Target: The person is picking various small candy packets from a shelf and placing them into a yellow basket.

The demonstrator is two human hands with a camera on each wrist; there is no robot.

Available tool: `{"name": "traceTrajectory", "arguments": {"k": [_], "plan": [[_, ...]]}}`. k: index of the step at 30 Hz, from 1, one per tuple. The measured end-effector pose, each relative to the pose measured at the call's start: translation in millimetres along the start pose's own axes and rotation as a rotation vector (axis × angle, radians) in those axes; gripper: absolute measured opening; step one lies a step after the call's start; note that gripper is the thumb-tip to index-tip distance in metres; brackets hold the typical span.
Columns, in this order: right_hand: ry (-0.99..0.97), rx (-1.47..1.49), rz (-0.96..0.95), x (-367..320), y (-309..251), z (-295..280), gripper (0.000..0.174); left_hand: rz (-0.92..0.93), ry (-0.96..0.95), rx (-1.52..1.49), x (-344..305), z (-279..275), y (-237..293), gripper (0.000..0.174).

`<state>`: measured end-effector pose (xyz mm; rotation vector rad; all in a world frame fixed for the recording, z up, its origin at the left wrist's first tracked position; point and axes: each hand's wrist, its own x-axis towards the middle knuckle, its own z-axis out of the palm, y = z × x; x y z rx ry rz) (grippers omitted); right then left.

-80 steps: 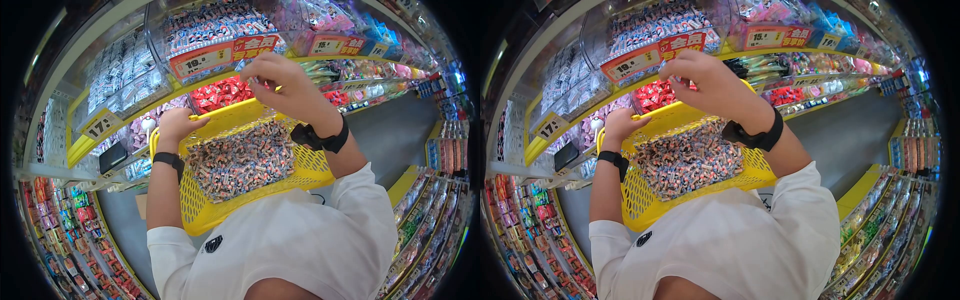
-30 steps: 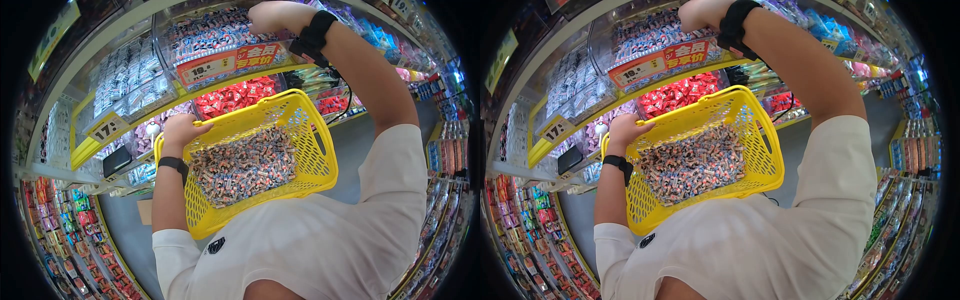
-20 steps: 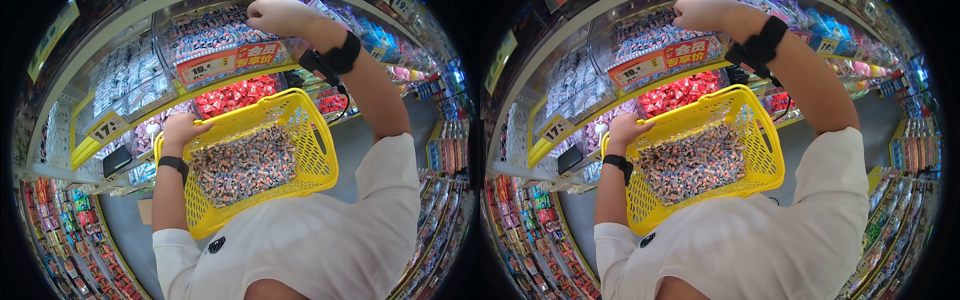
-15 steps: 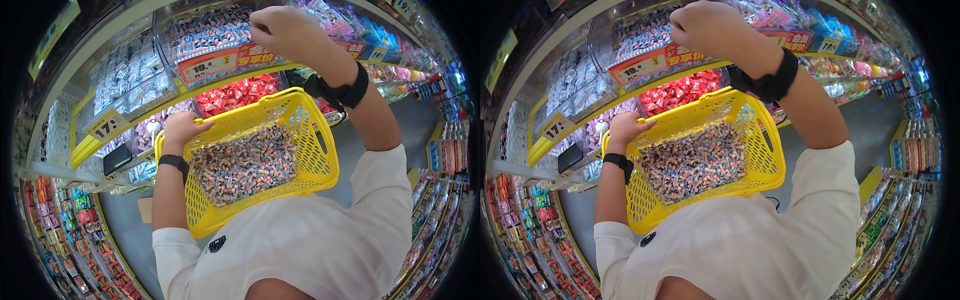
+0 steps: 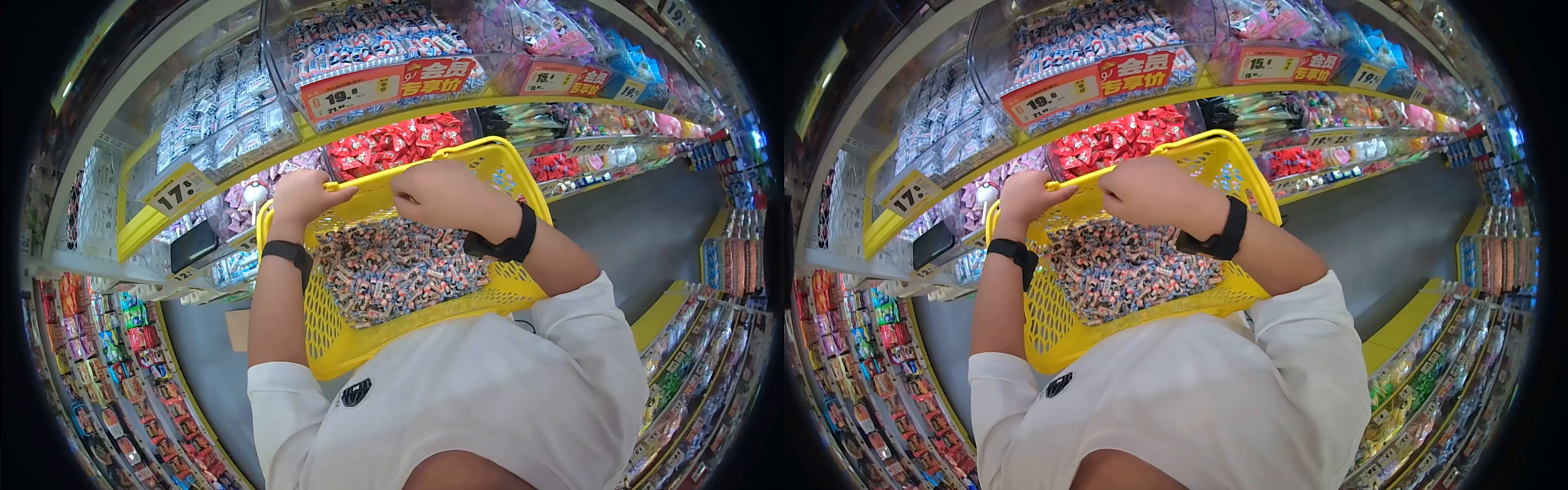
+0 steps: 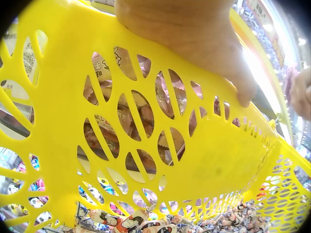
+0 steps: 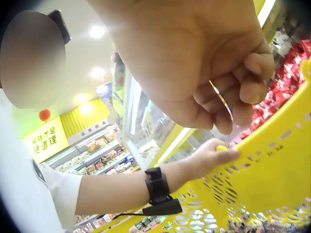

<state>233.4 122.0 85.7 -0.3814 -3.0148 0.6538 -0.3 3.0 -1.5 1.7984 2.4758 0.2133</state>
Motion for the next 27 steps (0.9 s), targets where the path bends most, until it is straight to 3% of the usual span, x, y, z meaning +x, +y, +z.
{"name": "traceTrajectory", "arguments": {"k": [2,5,12,23,27], "plan": [[-0.134,0.012,0.078,2.1,4.6,16.7,0.021,-0.003,-0.002,0.005,-0.4,-1.0,1.0,0.067],[-0.136,0.067,0.024,3.3,33.7,71.5,0.021,0.001,-0.003,0.004,-0.1,-0.2,0.3,0.067],[-0.418,0.019,0.061,3.4,67.8,149.0,0.018,0.001,-0.009,-0.010,-0.6,-1.8,0.5,0.067],[-0.529,-0.067,-0.022,-16.6,73.9,177.6,0.037,0.007,-0.011,0.001,-0.1,-0.9,-0.4,0.067],[-0.521,-0.129,-0.031,-16.4,77.6,181.0,0.036,0.001,-0.028,0.002,-0.3,-2.5,0.4,0.067]]}}
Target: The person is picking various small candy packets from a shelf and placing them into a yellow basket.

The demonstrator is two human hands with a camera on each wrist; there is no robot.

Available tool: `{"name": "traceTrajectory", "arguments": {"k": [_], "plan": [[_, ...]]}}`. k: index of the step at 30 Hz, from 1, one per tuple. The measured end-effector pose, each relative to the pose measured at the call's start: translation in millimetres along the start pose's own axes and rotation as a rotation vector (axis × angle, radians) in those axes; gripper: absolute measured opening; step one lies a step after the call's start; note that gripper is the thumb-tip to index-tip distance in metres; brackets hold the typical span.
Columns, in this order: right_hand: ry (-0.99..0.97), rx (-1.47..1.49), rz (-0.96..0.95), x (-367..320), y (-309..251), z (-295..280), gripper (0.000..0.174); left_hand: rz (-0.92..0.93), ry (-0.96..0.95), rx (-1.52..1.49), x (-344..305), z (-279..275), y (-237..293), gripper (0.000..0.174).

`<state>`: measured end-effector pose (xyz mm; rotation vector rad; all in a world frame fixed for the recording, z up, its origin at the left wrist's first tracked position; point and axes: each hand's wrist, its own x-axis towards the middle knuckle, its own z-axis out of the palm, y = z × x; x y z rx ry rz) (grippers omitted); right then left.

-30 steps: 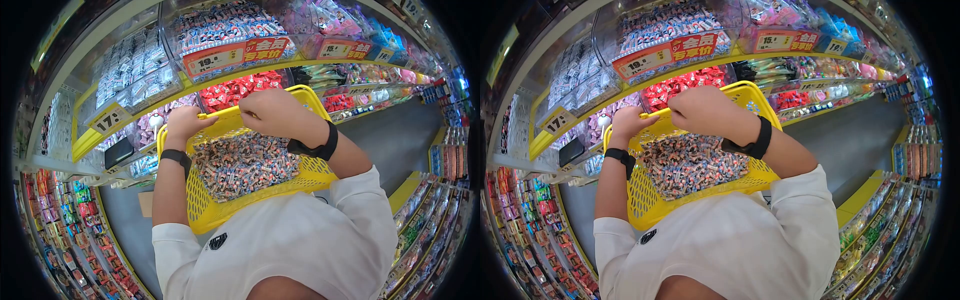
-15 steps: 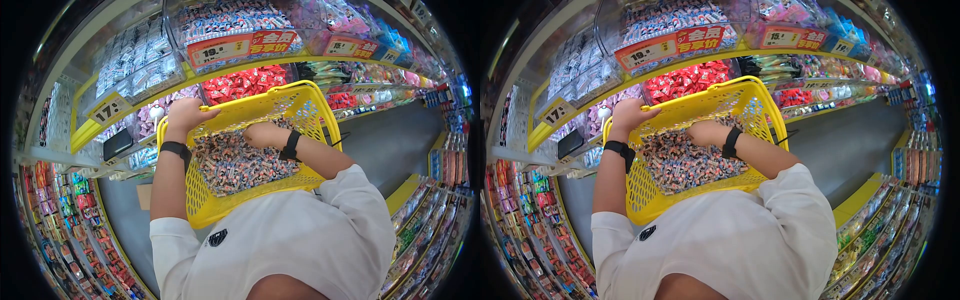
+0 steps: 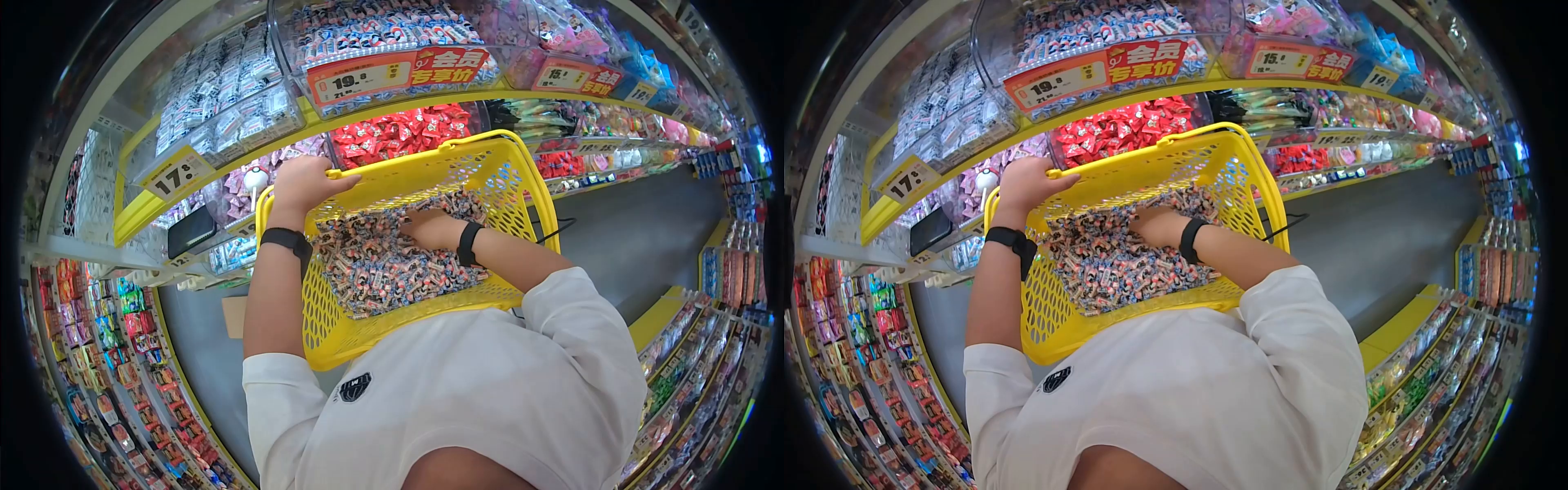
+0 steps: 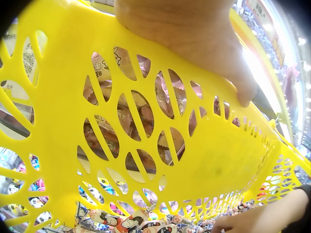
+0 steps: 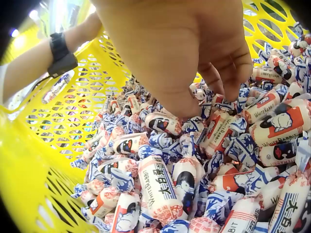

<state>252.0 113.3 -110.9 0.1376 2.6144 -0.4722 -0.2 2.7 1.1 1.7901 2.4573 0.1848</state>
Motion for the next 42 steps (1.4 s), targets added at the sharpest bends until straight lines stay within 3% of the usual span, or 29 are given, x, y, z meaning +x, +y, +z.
{"name": "traceTrajectory", "arguments": {"k": [8,14,17,20,26,32,35,42], "plan": [[0.074,-0.121,-0.048,7.2,8.8,1.1,0.036,-0.013,-0.014,-0.024,-0.2,-1.9,1.9,0.065],[0.154,0.023,0.054,-3.9,-3.8,-31.6,0.021,-0.017,-0.012,-0.017,0.2,-1.2,1.1,0.066],[0.159,0.745,0.336,-18.0,-28.2,-71.4,0.019,-0.014,-0.010,-0.027,-0.1,-2.6,2.0,0.066],[0.168,0.290,0.037,-12.6,-17.7,-62.8,0.017,-0.008,-0.002,-0.024,0.2,-1.3,0.8,0.067],[0.389,0.395,-0.219,-13.8,-21.1,-85.8,0.017,-0.017,-0.017,-0.043,-0.1,-2.9,1.8,0.067],[0.466,0.616,-0.231,-59.3,-54.2,-164.8,0.016,0.011,0.062,-0.029,1.2,7.2,-3.8,0.068],[0.703,0.537,-0.336,-68.7,-56.4,-190.0,0.019,0.014,0.071,-0.030,0.5,7.4,-3.0,0.068],[0.922,0.513,-0.369,-98.2,-67.5,-260.1,0.020,0.000,0.022,-0.012,0.3,2.1,-1.4,0.069]]}}
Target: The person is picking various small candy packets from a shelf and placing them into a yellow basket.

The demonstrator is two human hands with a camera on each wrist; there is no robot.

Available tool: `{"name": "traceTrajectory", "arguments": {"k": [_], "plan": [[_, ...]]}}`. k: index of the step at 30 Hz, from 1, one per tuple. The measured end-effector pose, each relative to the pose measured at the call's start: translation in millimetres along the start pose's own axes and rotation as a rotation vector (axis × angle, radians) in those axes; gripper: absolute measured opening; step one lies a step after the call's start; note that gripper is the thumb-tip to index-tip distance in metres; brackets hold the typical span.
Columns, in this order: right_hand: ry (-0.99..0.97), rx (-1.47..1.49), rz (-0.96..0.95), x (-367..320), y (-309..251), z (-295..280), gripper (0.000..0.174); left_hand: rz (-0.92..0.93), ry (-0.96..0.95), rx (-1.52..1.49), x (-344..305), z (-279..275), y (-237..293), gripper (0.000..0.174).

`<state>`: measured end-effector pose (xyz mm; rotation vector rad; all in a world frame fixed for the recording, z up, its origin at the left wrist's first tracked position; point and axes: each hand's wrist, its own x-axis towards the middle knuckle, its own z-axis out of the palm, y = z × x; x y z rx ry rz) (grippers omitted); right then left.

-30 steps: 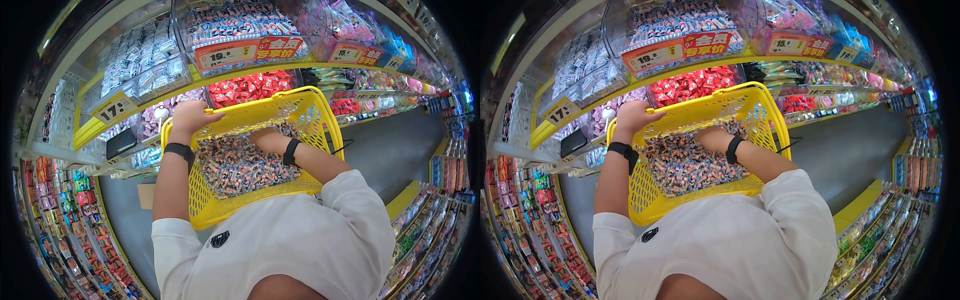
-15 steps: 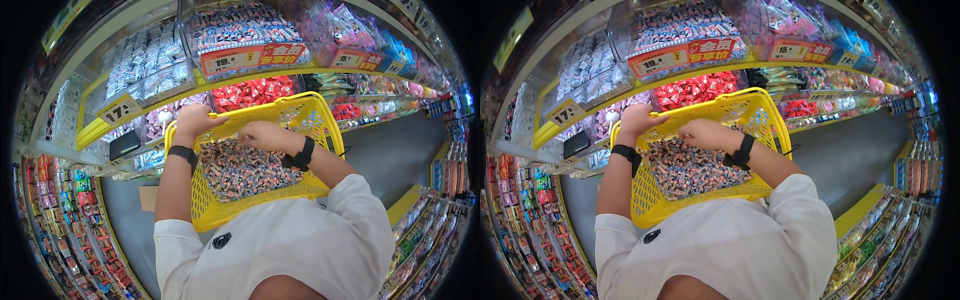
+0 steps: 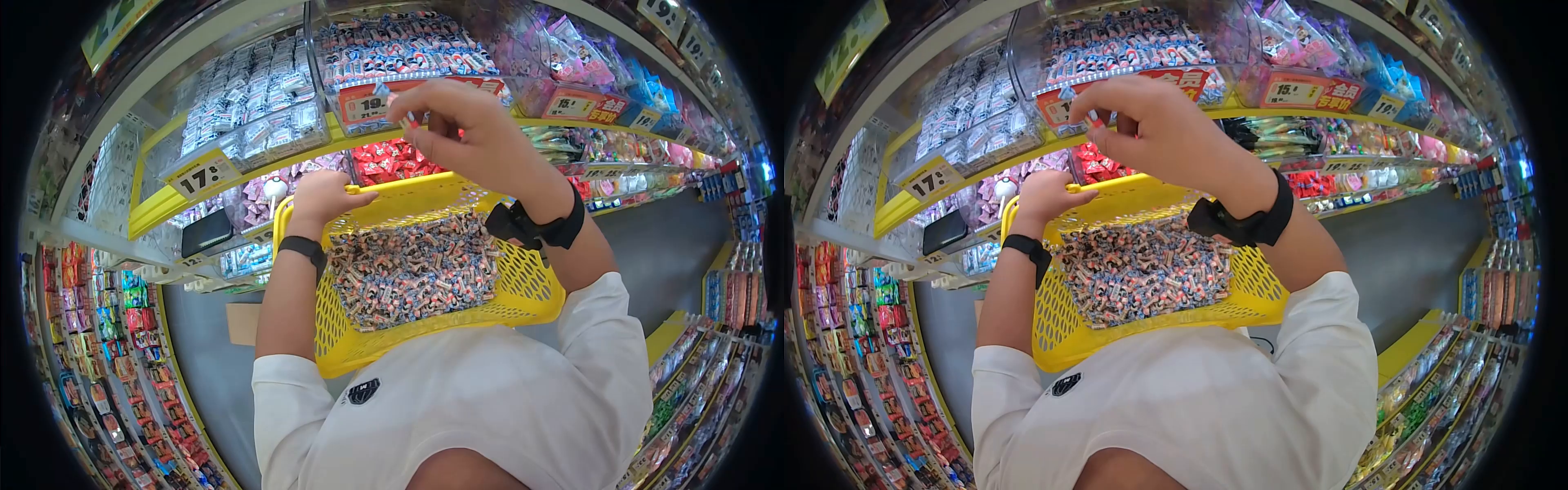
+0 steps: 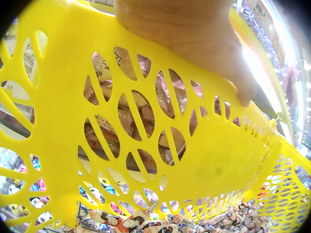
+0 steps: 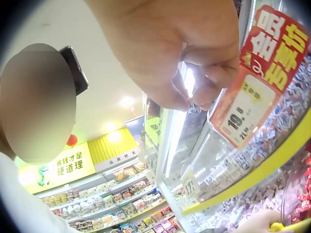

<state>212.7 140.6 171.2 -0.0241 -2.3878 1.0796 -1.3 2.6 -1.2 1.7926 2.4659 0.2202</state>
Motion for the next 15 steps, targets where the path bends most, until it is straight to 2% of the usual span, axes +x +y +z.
{"name": "traceTrajectory", "arguments": {"k": [5,9,12,15], "plan": [[0.003,0.011,0.067,37.7,-5.9,-19.2,0.016,-0.012,-0.021,-0.022,-0.5,-2.8,1.5,0.069],[-0.102,-0.151,0.023,73.2,21.3,-30.0,0.023,-0.006,-0.013,0.014,-0.3,-0.3,-0.1,0.069],[-0.084,-0.201,0.109,88.5,0.7,-33.9,0.025,-0.003,-0.001,0.017,0.2,1.1,-1.2,0.069],[-0.087,-0.199,0.100,104.4,18.3,-33.1,0.022,-0.004,0.003,0.014,-0.3,0.7,-0.2,0.069]]}}
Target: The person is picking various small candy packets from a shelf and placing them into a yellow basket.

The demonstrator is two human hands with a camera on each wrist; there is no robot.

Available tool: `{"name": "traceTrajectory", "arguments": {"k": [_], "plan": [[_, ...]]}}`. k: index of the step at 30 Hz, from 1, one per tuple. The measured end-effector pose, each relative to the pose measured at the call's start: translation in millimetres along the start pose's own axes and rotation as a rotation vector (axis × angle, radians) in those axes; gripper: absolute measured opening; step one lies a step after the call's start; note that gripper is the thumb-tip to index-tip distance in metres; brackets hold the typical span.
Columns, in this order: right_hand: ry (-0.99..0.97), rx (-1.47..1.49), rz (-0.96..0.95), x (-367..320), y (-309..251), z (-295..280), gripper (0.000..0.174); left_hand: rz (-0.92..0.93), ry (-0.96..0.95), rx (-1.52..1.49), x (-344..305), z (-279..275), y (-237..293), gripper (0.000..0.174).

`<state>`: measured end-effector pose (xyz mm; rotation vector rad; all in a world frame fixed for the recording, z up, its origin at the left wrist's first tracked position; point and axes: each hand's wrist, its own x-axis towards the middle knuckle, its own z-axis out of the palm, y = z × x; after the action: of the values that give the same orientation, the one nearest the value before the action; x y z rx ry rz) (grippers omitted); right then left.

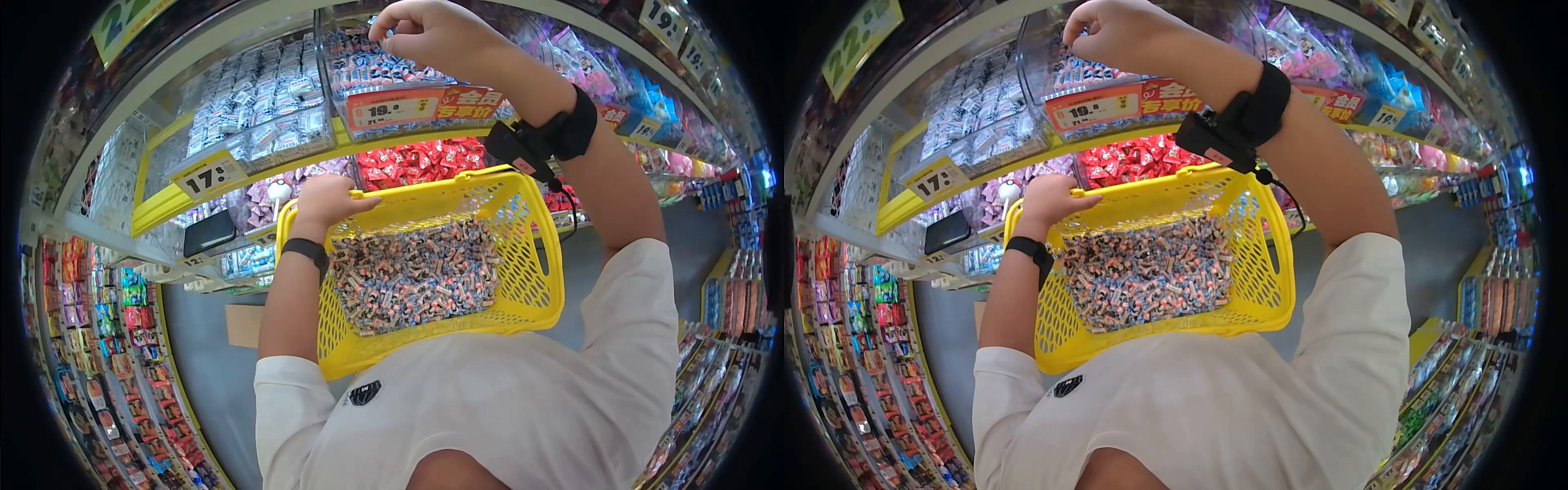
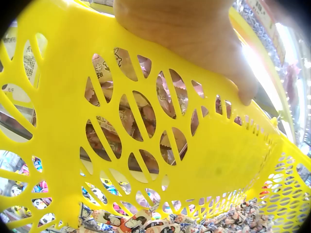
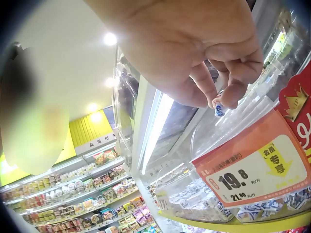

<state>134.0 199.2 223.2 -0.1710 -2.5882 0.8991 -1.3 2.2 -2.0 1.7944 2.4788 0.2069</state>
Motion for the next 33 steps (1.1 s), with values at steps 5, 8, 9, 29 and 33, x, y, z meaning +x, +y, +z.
{"name": "traceTrajectory", "arguments": {"k": [5,8,9,29,33], "plan": [[-0.001,-0.035,0.032,22.1,4.3,7.2,0.021,-0.003,-0.005,0.001,0.4,0.9,-0.8,0.069],[-0.012,-0.126,0.037,41.9,9.7,14.2,0.018,-0.002,-0.010,0.003,0.2,-1.2,0.2,0.069],[-0.021,-0.121,0.058,46.5,13.2,15.2,0.017,-0.003,-0.012,0.001,0.3,-1.0,0.1,0.069],[-0.305,-0.091,0.408,111.2,29.7,33.0,0.023,-0.009,-0.022,-0.014,-0.6,-4.4,1.4,0.066],[-0.477,-0.086,0.476,142.0,59.5,44.5,0.015,0.000,-0.016,-0.015,-0.1,-3.0,-0.1,0.066]]}}
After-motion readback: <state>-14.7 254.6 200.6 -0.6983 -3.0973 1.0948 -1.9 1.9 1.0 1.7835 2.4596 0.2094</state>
